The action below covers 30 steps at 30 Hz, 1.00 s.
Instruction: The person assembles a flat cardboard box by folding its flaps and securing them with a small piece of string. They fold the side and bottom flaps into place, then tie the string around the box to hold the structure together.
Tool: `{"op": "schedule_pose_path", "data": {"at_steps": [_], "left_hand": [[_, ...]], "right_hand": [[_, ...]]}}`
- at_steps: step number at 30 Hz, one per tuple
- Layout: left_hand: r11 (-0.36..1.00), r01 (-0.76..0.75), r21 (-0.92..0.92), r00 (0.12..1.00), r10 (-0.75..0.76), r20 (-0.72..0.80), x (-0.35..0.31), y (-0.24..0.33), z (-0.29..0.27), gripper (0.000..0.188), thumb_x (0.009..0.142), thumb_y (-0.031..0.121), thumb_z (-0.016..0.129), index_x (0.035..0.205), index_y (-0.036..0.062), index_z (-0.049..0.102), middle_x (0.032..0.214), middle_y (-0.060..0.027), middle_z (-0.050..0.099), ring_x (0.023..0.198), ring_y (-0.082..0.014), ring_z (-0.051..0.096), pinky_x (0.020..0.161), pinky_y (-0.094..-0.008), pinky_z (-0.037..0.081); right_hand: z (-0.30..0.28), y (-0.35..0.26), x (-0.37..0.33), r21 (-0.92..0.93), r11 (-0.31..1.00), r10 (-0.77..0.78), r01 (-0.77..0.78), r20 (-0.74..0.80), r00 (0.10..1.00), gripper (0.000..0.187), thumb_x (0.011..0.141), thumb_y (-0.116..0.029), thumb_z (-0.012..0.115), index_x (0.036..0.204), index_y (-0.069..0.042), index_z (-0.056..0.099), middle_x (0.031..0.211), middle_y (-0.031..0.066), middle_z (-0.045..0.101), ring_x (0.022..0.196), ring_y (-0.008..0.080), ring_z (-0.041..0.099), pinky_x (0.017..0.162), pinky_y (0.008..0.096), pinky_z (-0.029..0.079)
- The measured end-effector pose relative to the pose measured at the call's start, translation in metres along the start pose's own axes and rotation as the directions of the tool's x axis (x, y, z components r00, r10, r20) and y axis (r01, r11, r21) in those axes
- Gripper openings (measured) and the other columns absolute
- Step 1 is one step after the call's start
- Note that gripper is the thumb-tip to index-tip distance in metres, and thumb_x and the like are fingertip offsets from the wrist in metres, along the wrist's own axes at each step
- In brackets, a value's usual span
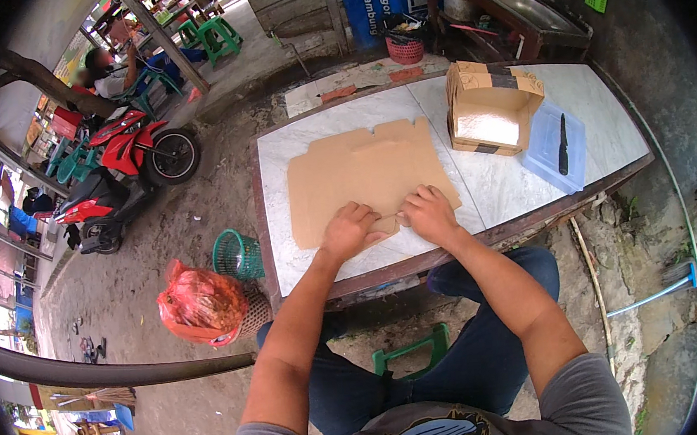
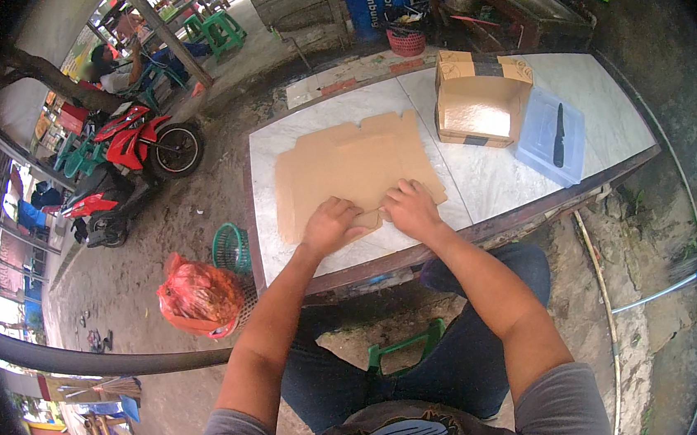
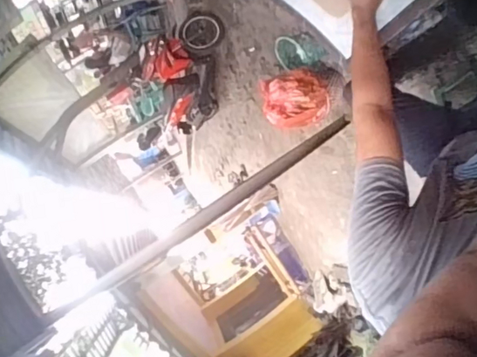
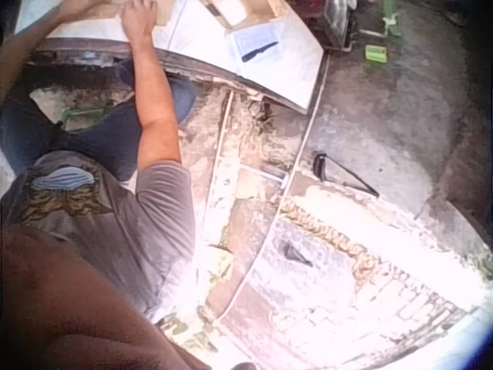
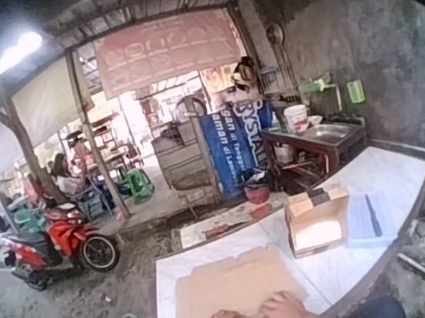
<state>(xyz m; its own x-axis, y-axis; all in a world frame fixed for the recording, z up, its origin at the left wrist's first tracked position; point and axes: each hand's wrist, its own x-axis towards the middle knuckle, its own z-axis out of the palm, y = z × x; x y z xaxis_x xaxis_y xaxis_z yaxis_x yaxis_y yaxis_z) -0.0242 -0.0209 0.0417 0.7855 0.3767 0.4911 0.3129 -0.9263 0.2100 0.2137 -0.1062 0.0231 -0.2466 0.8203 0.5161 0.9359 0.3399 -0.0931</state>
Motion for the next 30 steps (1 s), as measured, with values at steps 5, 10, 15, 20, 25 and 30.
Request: {"op": "schedule_pose_path", "data": {"at_steps": [5,10,15,20,25,30], "left_hand": [[0.976,0.216,-0.002,0.976,-0.216,0.021,0.000,-0.003,0.011,0.024,0.091,0.030,0.076,0.096,0.0062,0.074,0.090,-0.0111,0.070,0.091,-0.0331,0.065,0.082,-0.0457,0.052],[0.921,0.377,0.095,0.925,-0.379,0.003,0.013,0.001,0.022,0.027,0.096,0.035,0.070,0.095,0.0075,0.072,0.085,-0.0120,0.071,0.089,-0.0336,0.066,0.080,-0.0479,0.049],[0.907,0.395,0.144,0.916,-0.377,-0.136,0.017,0.005,0.036,0.025,0.095,0.036,0.070,0.099,0.0119,0.070,0.090,-0.0086,0.070,0.091,-0.0308,0.067,0.080,-0.0458,0.048],[0.899,0.308,0.310,0.951,-0.299,-0.078,0.013,0.010,0.042,0.024,0.090,0.035,0.072,0.102,0.0133,0.071,0.102,-0.0030,0.066,0.097,-0.0259,0.065,0.081,-0.0433,0.048],[0.931,-0.011,0.365,0.999,0.021,-0.024,-0.004,0.006,0.038,0.033,0.089,0.034,0.073,0.111,0.0094,0.075,0.107,-0.0034,0.065,0.102,-0.0267,0.061,0.093,-0.0450,0.048],[0.944,-0.003,0.329,0.999,0.020,-0.049,-0.002,0.023,0.033,0.040,0.092,0.038,0.071,0.115,0.0053,0.076,0.111,-0.0056,0.066,0.103,-0.0284,0.060,0.103,-0.0465,0.046]], "right_hand": [[-0.010,-0.007,0.016,0.046,0.991,0.119,-0.126,0.129,0.984,0.017,0.090,-0.025,0.071,0.089,-0.009,0.076,0.092,0.0026,0.070,0.105,0.0251,0.061,0.090,0.0415,0.047],[-0.009,-0.008,0.018,0.127,0.950,0.281,-0.285,0.049,0.958,0.024,0.088,-0.027,0.075,0.099,-0.006,0.072,0.104,0.0081,0.069,0.105,0.0317,0.060,0.095,0.0437,0.046],[-0.002,-0.011,-0.002,-0.020,0.998,0.064,-0.066,-0.065,0.996,0.029,0.090,-0.032,0.072,0.107,-0.009,0.073,0.127,0.0123,0.064,0.122,0.0339,0.056,0.107,0.0522,0.042],[-0.011,-0.038,-0.017,-0.068,0.993,0.102,-0.098,0.054,0.993,0.048,0.098,-0.048,0.061,0.130,-0.014,0.073,0.144,0.0157,0.057,0.143,0.0354,0.042,0.118,0.0642,0.029],[-0.019,-0.040,-0.018,-0.080,0.979,0.196,-0.190,0.075,0.978,0.050,0.100,-0.053,0.058,0.133,-0.019,0.073,0.160,0.0148,0.043,0.154,0.0380,0.027,0.121,0.0661,0.021],[-0.027,-0.033,-0.024,-0.143,0.967,0.222,-0.209,0.082,0.972,0.046,0.099,-0.052,0.060,0.130,-0.022,0.075,0.168,0.0143,0.033,0.158,0.0390,0.019,0.122,0.0675,0.018]]}}
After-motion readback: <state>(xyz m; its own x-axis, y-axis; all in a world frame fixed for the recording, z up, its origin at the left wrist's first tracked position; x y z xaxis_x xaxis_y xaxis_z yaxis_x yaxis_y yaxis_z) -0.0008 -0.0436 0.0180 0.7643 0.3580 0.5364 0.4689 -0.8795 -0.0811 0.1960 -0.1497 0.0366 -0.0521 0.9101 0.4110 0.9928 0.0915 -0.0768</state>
